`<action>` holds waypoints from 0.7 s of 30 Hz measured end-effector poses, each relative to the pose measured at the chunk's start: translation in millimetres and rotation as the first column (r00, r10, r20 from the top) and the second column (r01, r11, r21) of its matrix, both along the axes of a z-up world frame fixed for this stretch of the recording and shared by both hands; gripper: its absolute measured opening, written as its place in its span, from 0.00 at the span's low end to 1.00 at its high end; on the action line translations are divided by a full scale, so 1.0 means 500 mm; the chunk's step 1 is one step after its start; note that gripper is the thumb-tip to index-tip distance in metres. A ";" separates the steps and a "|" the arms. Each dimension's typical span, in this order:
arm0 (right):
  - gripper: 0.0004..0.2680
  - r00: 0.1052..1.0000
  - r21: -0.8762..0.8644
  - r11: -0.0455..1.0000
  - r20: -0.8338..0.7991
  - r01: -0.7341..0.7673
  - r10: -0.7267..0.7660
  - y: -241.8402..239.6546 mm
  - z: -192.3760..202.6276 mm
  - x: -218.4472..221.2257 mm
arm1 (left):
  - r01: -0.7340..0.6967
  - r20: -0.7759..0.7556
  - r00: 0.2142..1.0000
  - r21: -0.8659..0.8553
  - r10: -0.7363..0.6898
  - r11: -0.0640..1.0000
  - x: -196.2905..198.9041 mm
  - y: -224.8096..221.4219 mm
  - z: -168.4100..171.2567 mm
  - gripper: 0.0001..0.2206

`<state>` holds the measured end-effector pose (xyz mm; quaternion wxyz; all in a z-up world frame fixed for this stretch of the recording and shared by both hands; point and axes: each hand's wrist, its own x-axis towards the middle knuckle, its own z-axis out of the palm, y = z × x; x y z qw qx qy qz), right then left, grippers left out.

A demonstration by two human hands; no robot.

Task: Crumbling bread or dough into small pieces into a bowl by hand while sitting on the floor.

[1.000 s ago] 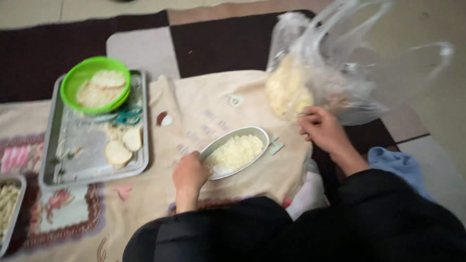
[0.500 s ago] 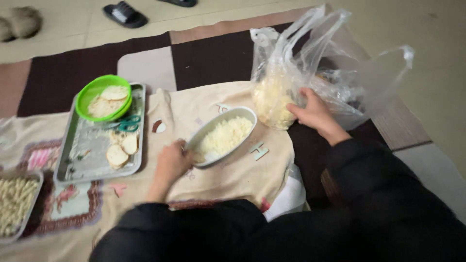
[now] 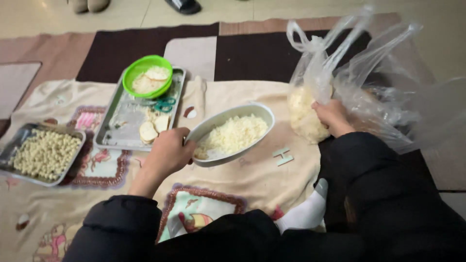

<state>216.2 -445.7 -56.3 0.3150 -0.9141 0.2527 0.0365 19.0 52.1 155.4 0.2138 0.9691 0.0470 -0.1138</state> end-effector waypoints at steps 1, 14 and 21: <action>0.28 1.000 0.000 1.000 0.012 0.010 -0.010 -0.001 0.007 -0.001 | 0.010 0.012 1.000 0.000 -0.010 1.000 0.004 0.016 -0.014 0.12; 0.22 0.890 0.604 0.795 0.389 -0.050 -0.239 -0.010 0.557 -0.222 | 0.157 0.151 0.978 -0.080 -0.144 0.984 -0.040 0.122 0.041 0.12; 0.11 0.897 0.658 0.741 0.397 -0.131 -0.195 0.028 0.754 -0.506 | 0.220 0.212 0.962 -0.231 -0.172 0.948 -0.082 -0.016 0.131 0.12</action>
